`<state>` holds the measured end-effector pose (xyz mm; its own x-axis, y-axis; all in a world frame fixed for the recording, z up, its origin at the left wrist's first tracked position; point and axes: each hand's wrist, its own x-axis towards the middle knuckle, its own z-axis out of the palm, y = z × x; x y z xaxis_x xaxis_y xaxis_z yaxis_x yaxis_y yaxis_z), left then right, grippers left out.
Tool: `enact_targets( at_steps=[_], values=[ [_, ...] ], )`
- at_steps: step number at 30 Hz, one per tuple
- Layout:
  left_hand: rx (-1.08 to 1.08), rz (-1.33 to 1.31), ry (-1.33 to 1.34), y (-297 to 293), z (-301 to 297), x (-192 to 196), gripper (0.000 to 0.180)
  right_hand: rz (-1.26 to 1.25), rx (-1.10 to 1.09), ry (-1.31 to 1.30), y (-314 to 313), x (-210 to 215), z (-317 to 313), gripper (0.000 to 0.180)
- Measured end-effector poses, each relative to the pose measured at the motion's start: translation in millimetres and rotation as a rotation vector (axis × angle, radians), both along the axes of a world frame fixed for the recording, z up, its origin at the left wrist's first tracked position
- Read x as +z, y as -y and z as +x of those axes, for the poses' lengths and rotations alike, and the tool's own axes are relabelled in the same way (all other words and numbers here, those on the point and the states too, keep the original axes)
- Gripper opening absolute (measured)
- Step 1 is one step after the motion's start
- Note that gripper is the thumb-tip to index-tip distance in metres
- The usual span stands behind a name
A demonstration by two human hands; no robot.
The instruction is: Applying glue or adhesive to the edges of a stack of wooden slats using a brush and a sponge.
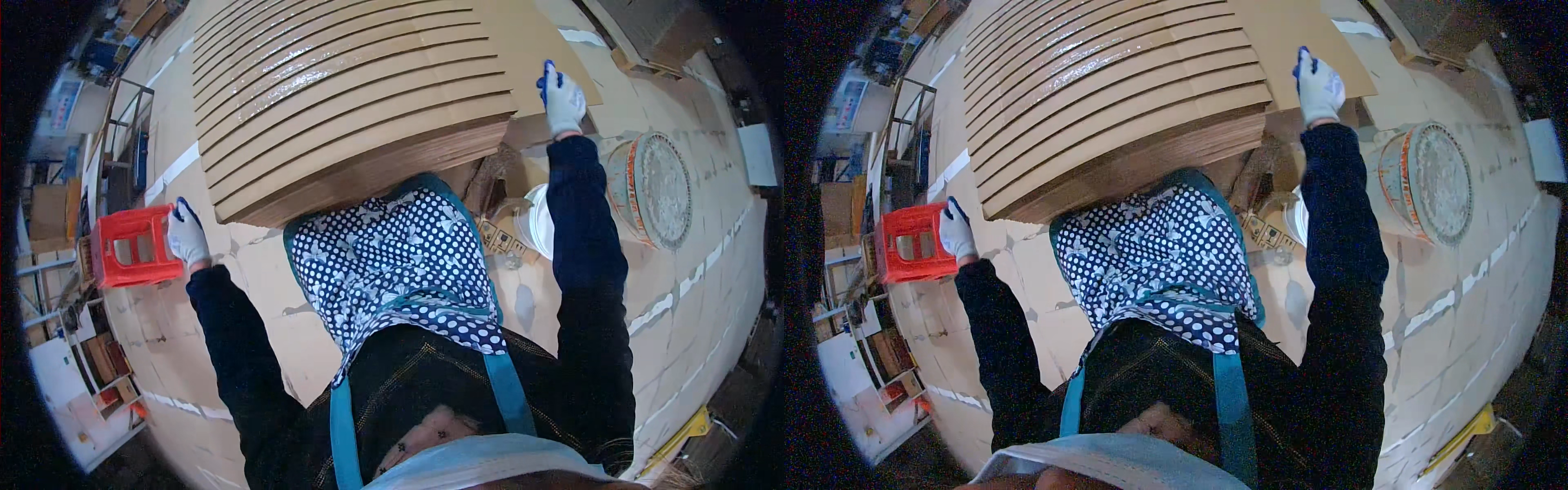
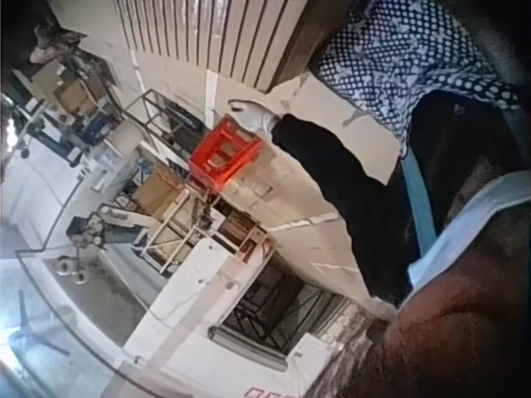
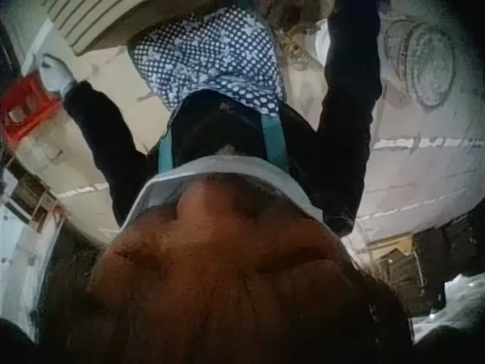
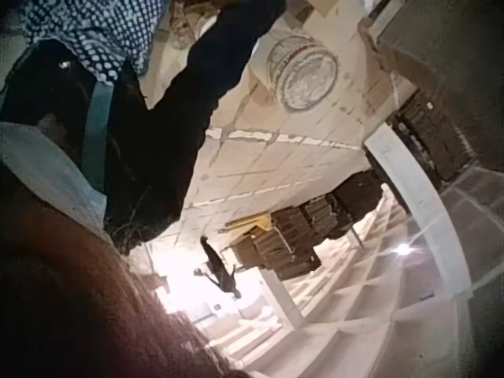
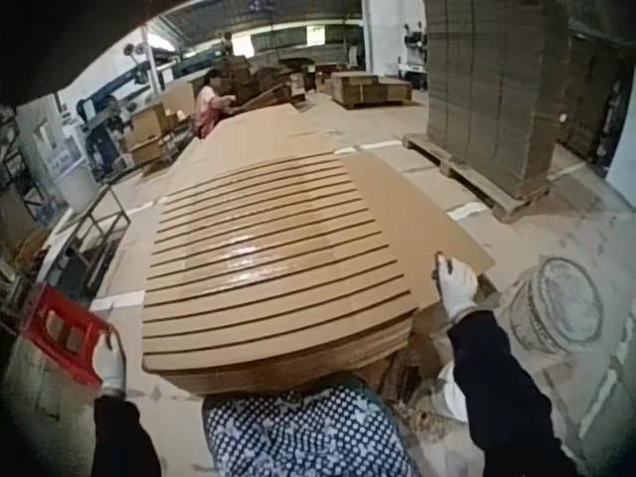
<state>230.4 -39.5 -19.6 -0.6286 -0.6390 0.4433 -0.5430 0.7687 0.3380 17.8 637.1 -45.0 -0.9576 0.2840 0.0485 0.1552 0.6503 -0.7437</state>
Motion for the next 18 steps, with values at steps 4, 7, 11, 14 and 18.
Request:
enact_targets(
  at_steps=[4,7,11,14,18],
  values=[
    [-0.170,1.028,0.133,-21.2,14.3,-21.0,0.053,0.726,0.372,-0.354,13.9,-11.9,33.1,0.057],
    [-0.090,0.565,0.325,-24.6,5.7,-19.7,0.052,0.836,0.357,-0.096,40.0,-9.5,43.4,0.052],
    [-0.378,0.298,0.415,-4.5,3.4,22.0,0.052,0.840,0.566,-0.289,32.9,35.8,35.7,0.052],
    [-0.345,0.889,0.049,7.2,8.5,33.5,0.056,-0.225,0.446,0.130,21.6,56.0,27.0,0.047],
    [-0.574,0.970,-0.667,-8.9,-3.1,-30.1,0.062,-0.533,0.094,-0.531,50.5,15.2,28.6,0.038]
  ],
)
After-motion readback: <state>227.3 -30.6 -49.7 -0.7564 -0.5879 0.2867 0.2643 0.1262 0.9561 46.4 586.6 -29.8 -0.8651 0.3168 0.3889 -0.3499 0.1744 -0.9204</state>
